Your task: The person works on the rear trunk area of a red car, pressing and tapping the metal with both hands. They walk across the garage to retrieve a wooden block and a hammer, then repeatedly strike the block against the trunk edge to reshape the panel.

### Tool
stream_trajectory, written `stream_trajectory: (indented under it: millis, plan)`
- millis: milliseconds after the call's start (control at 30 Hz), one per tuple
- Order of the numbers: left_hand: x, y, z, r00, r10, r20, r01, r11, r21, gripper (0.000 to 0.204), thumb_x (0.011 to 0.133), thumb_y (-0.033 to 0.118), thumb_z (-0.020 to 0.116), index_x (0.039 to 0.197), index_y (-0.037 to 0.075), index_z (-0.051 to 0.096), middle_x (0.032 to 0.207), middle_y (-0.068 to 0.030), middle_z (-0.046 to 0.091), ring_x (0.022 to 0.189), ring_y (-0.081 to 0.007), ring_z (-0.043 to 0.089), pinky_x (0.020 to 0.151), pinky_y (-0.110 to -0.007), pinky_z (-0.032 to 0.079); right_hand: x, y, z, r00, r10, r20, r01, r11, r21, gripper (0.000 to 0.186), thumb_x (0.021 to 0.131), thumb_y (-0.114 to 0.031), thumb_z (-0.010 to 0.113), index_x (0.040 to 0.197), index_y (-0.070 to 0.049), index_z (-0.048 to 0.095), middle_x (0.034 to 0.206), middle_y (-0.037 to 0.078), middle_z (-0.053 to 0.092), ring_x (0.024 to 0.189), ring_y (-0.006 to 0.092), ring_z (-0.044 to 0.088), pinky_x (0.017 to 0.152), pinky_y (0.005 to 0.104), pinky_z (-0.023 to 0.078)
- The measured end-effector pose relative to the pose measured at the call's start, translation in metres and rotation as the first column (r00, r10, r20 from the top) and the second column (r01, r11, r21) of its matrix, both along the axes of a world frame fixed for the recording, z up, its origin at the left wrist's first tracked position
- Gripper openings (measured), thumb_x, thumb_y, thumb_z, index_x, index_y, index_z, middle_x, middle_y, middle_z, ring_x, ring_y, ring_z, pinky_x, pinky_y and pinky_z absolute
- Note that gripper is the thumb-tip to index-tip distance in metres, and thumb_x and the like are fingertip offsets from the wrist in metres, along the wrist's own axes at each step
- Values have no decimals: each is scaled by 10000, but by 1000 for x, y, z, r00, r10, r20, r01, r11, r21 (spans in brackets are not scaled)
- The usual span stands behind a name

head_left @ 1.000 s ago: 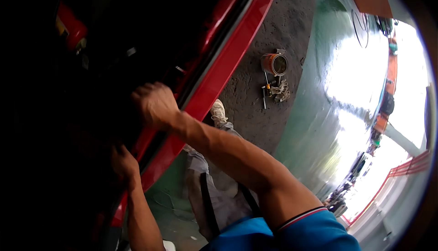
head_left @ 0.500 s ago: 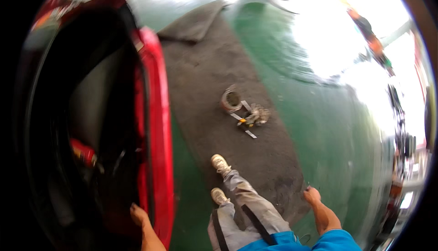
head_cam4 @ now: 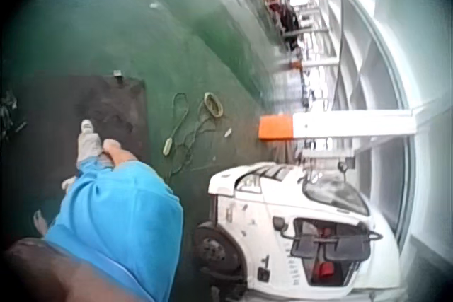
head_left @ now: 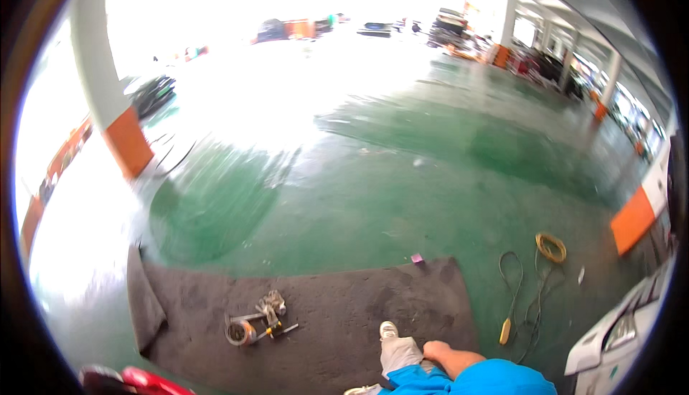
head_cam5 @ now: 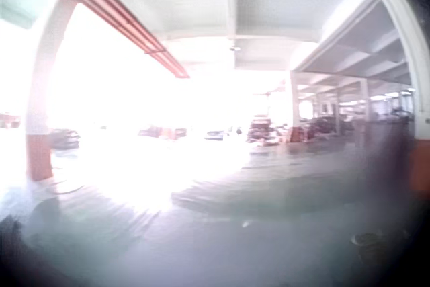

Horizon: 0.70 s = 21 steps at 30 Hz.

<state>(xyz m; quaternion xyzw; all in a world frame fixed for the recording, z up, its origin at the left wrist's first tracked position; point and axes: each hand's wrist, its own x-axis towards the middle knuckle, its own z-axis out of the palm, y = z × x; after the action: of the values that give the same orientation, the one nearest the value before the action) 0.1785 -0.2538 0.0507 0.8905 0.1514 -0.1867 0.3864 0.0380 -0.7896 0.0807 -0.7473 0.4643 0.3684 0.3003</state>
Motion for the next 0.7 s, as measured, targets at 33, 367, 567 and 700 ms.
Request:
stream_trajectory:
  millis: [33,367,567,700]
  plan:
    - [16,-15,-5,998,-34,-53,29,996,-90,426,933,326,660,1145,-43,668,1104,-187,700,964,-299,653,861,-402,538,9,-10,23,991,125,-51,-122,991,52,449,893,-335,623,1256,-79,695,1387,190,600,1284,376,573,1040,491,475]
    - [140,-205,92,883,-365,-293,356,930,-86,440,963,375,605,1139,-24,662,935,-173,708,954,-352,665,814,-451,536,56,-186,-19,892,-238,384,261,965,-9,369,818,-370,659,1060,-119,780,1076,154,741,1041,335,700,917,441,546]
    - [233,-343,59,748,-594,-295,596,797,-95,383,975,364,570,1067,6,667,878,-179,699,910,-373,655,800,-503,515,80,-276,8,914,-252,316,251,967,46,400,812,-253,569,1072,-6,746,1170,249,689,1130,403,660,963,476,524]
    - [299,-449,55,727,-579,-368,570,809,-146,369,977,360,565,1044,12,668,866,-177,695,895,-372,649,793,-509,509,156,-338,13,941,-268,207,255,963,88,412,844,-324,584,1152,-101,741,1197,194,698,1139,373,657,977,470,515]
